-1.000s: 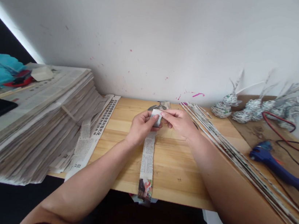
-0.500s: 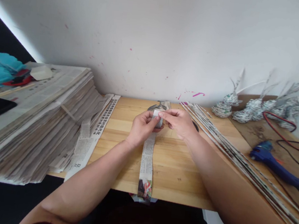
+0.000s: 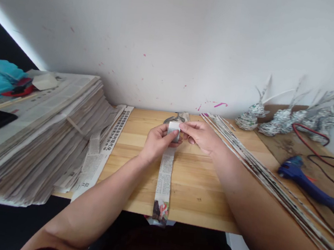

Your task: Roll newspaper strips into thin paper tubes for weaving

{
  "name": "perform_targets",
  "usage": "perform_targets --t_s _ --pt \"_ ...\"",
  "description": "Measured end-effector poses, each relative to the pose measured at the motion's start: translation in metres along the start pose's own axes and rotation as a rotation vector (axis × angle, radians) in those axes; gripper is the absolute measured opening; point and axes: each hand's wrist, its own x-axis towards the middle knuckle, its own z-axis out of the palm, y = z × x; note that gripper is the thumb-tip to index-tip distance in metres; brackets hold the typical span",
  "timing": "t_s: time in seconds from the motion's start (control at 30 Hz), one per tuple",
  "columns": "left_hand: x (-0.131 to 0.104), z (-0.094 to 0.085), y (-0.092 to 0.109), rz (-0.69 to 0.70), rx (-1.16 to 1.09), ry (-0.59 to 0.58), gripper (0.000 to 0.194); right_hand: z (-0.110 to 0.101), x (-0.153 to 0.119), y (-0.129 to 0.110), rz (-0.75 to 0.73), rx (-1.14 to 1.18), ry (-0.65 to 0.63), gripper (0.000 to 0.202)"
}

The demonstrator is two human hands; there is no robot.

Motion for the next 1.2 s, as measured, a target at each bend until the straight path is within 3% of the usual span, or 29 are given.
perform_targets --t_s 0.27,0.4,0.7,0.83,1.07,1.2 --pt "0.001 0.002 -0.002 -0.022 -0.024 0.015 0.041 0.004 -0.001 -0.001 -0.054 -0.045 0.064 0.033" --pt "0.0 0.005 -0.002 0.004 0.008 0.045 0.045 0.007 0.0 -0.001 -0.015 0.008 0.143 0.034" --pt "-0.003 0.008 -0.002 0.053 0.046 0.047 0.042 0.016 -0.004 -0.004 0.006 0.042 0.192 0.04" --pt "-0.004 0.007 -0.002 0.058 0.034 0.071 0.04 0.014 -0.003 0.0 -0.048 0.027 0.172 0.04" --pt "-0.003 0.005 0.001 0.062 0.039 0.07 0.039 0.004 -0.003 -0.004 -0.042 0.019 0.015 0.04" --pt "-0.003 0.005 0.002 0.045 0.048 0.068 0.04 0.002 -0.001 -0.003 -0.035 0.016 0.029 0.034"
